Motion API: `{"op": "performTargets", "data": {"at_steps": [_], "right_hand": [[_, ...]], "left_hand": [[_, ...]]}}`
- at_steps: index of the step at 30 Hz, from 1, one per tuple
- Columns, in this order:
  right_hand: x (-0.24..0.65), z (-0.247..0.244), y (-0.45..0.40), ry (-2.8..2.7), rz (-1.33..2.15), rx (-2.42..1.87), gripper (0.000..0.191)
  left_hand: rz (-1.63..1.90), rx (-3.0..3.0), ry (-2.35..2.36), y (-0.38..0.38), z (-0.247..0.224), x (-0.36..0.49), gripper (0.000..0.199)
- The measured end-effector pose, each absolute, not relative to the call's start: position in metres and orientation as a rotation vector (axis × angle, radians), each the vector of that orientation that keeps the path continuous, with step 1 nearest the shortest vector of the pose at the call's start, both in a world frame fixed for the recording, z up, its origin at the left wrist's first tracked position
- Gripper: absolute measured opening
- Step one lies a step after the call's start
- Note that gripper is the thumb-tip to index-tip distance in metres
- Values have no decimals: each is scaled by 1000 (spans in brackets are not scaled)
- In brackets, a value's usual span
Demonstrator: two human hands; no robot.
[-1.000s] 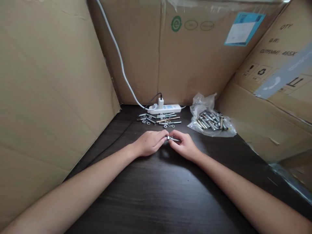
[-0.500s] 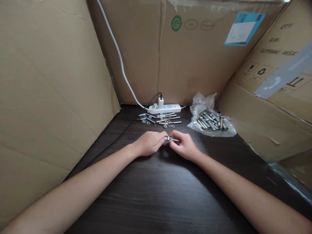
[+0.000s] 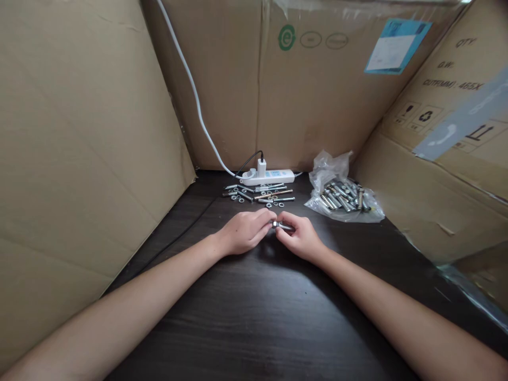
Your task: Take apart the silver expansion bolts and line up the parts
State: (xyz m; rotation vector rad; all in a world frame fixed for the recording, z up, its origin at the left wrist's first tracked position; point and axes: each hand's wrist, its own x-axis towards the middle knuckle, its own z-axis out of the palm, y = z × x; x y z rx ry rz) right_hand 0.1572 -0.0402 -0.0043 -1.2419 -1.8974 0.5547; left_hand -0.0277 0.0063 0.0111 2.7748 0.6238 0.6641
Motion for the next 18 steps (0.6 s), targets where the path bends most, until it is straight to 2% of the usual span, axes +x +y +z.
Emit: {"op": "performTargets", "data": {"at_steps": [12, 18], "right_hand": [[157, -4, -41, -1910, 541, -1274, 6], [157, -3, -41, -1918, 537, -1262, 6]], "left_hand": [[502, 2759, 696, 7, 12, -29, 20], [542, 2729, 693, 7, 12, -30, 21]]}}
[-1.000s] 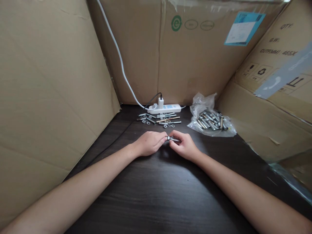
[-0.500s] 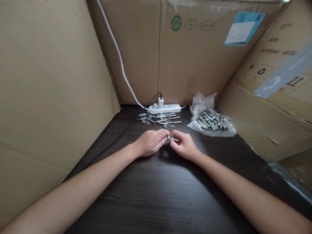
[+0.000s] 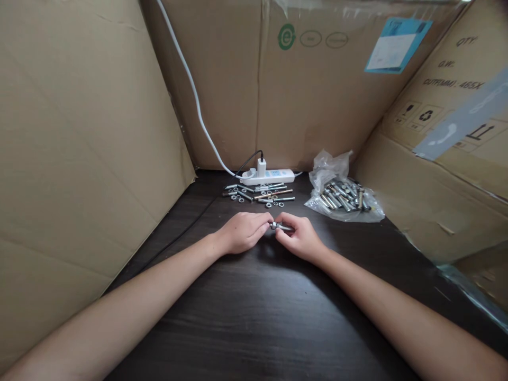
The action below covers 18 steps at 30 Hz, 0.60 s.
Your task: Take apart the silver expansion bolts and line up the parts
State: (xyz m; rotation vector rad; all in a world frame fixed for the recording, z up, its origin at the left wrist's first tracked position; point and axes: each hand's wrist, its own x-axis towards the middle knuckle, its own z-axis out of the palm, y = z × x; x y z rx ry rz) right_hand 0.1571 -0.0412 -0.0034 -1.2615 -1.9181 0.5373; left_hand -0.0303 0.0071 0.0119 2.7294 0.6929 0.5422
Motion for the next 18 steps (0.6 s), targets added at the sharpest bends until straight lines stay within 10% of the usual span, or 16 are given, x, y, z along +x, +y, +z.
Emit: {"op": "performTargets", "data": {"at_steps": [18], "right_hand": [[157, -4, -42, -1901, 554, -1262, 4]], "left_hand": [[641, 2733, 615, 11, 10, -31, 22]]}}
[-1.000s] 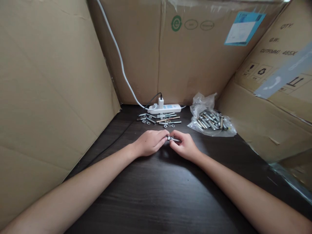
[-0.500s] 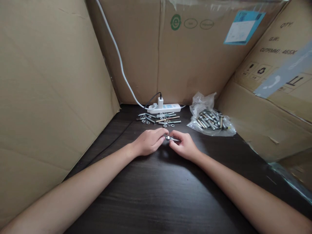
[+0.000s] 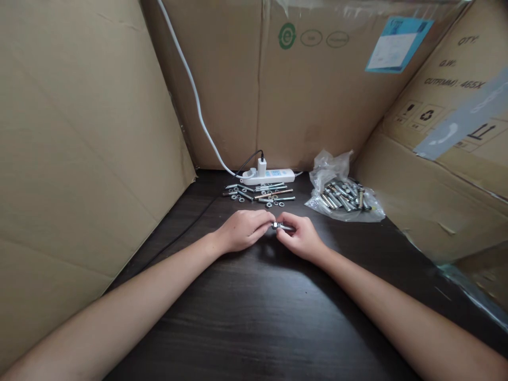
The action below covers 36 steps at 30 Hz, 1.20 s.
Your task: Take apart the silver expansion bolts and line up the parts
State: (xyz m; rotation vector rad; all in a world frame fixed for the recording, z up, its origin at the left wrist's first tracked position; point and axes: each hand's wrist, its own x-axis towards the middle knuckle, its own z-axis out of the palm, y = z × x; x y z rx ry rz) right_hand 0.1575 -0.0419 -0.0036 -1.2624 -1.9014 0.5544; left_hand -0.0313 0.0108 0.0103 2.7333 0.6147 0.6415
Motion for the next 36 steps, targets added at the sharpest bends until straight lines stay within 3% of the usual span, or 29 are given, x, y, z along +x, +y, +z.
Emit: {"op": "performTargets", "data": {"at_steps": [29, 36], "right_hand": [[158, -3, -41, -1907, 543, -1272, 5], [158, -4, -40, -1912, 549, -1272, 5]], "left_hand": [[563, 2804, 658, 12, 11, -31, 25], [727, 2761, 694, 10, 11, -33, 21]]}}
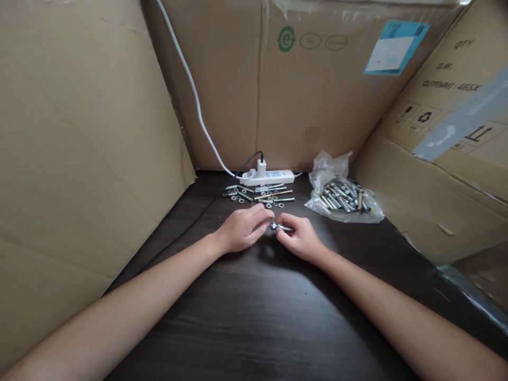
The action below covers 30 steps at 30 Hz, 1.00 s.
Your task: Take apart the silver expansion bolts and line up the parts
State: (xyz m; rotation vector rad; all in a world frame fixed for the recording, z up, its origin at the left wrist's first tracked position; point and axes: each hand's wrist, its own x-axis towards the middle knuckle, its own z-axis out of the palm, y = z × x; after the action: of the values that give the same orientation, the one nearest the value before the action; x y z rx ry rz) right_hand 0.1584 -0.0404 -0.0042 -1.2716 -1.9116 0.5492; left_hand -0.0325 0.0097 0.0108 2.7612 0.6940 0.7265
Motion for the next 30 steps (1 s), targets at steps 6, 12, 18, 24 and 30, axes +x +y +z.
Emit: {"op": "performTargets", "data": {"at_steps": [6, 12, 18, 24, 30], "right_hand": [[158, -5, -40, -1907, 537, -1256, 6], [157, -4, -41, -1910, 547, -1261, 7], [158, -4, -41, -1916, 536, -1271, 6], [157, -3, -40, -1907, 555, -1291, 6], [157, -4, -40, -1913, 547, -1278, 6]], "left_hand": [[692, 2770, 602, 9, 10, -32, 23], [649, 2729, 609, 9, 11, -32, 19], [537, 2790, 666, 12, 10, -31, 23], [836, 2734, 690, 14, 9, -34, 18], [737, 2818, 542, 11, 9, -33, 23]]}}
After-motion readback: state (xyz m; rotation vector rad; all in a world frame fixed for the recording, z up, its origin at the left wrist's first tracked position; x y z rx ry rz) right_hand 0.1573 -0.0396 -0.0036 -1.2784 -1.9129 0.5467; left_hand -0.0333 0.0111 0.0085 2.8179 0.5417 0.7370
